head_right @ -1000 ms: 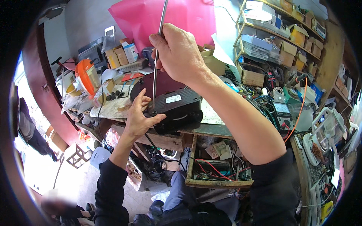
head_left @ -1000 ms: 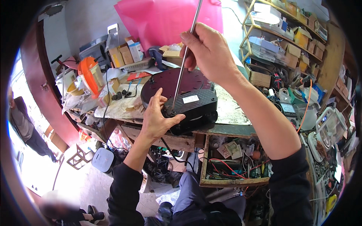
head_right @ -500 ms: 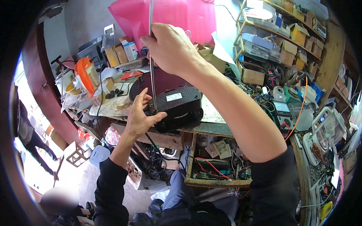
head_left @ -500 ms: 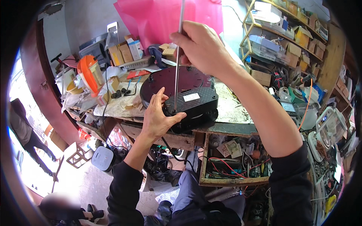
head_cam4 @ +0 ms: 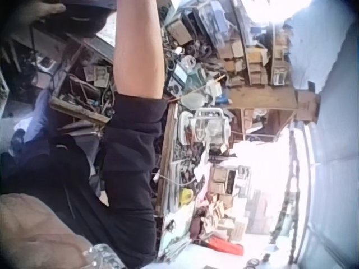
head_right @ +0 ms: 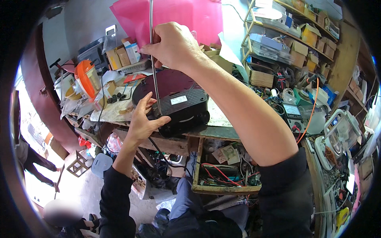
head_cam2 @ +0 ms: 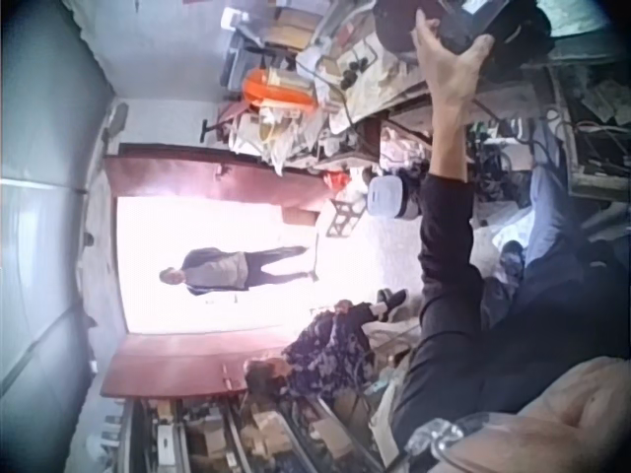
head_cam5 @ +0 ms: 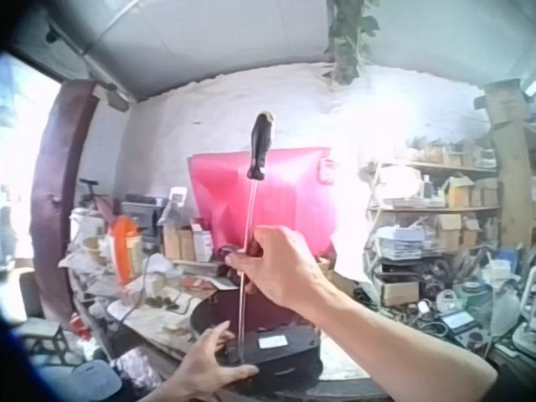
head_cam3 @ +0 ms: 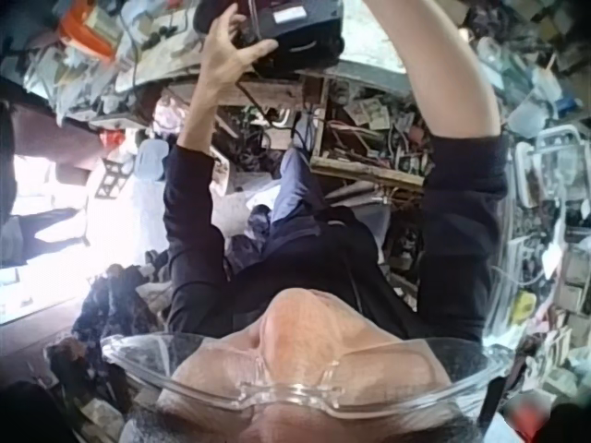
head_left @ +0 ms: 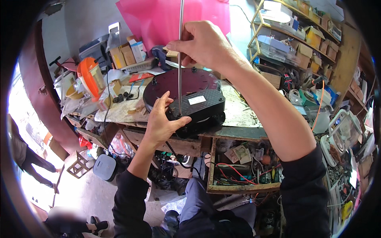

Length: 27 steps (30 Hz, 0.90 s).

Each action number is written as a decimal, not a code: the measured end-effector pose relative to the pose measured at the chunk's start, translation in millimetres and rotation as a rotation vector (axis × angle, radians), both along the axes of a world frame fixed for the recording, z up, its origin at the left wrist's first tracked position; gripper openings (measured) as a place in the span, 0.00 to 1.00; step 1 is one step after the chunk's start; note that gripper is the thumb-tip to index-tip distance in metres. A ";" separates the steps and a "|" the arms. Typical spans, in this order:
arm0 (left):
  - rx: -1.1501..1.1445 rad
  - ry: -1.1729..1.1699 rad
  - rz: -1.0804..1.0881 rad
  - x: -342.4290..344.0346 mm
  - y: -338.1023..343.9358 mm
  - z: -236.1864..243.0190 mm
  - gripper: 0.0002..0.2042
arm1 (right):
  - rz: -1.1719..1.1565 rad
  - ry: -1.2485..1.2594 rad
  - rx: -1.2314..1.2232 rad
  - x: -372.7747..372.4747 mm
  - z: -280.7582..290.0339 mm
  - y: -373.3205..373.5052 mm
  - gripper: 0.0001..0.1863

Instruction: The person uses a screwdriver to unscrew and remove the antenna from a black electronic device on a cluttered workbench. After placing the device aside, the person opens a drawer, counts several banknotes, and hands some to a nearby person.

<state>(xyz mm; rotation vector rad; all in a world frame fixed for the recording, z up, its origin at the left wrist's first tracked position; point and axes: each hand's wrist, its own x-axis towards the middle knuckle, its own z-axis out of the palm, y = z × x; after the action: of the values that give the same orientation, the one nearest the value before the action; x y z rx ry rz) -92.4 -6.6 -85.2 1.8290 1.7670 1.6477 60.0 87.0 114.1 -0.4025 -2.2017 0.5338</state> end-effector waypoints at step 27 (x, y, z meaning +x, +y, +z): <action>-0.162 -0.174 -0.290 -20.4 -5.6 9.0 0.33 | 0.130 -0.288 -0.005 -16.0 9.9 -21.4 0.09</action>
<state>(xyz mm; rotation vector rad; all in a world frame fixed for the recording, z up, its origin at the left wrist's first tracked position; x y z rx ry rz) -112.8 -12.2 -76.2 1.7167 1.4411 1.4582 44.0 65.7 124.0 -0.3580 -2.5174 0.5813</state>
